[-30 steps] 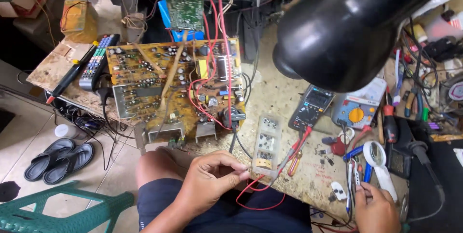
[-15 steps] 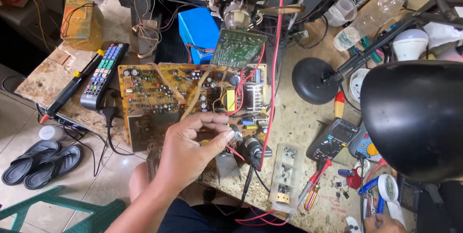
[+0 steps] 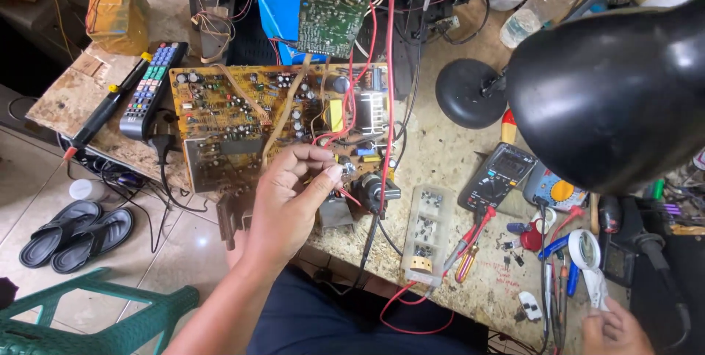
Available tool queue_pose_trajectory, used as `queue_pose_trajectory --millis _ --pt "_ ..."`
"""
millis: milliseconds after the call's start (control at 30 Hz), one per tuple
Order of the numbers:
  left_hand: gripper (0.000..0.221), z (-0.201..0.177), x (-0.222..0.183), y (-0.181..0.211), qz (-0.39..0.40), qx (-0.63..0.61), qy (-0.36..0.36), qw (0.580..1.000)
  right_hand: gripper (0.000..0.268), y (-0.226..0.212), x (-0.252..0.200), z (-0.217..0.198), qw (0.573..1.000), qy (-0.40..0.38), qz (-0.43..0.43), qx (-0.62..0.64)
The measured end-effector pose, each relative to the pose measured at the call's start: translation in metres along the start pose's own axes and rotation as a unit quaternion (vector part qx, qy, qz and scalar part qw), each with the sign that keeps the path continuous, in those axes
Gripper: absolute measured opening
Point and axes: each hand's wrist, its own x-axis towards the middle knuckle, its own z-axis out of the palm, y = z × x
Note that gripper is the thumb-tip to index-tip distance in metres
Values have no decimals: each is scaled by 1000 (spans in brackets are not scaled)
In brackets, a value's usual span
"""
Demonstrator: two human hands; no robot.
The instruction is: Repairing a television circuit board by soldering components and testing with a multimeter
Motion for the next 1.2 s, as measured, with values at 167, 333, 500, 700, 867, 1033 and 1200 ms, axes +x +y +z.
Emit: queue_pose_trajectory --millis 167,333,500,700,867,1033,1200 --pt "15 15 -7 -7 11 -114 -16 993 42 -111 -50 -47 970 -101 -8 223" --pt "15 17 -7 -16 29 -146 -42 988 40 -140 -71 -20 889 -192 52 413" --pt "20 21 -9 -21 -23 -179 -33 983 22 -212 -98 -18 823 -364 29 434" --pt "15 23 -18 -16 -3 -206 -77 975 25 -308 -142 -37 897 -289 -229 244" --pt "18 21 -24 -8 -32 -257 -110 959 20 -342 -152 -26 862 -214 -377 261" --pt "22 16 -26 -8 -22 -250 -109 962 16 -347 -156 -16 844 -207 -419 264" --pt "23 16 -27 -12 -36 -254 -109 960 16 -349 -157 -13 844 -215 -413 266"
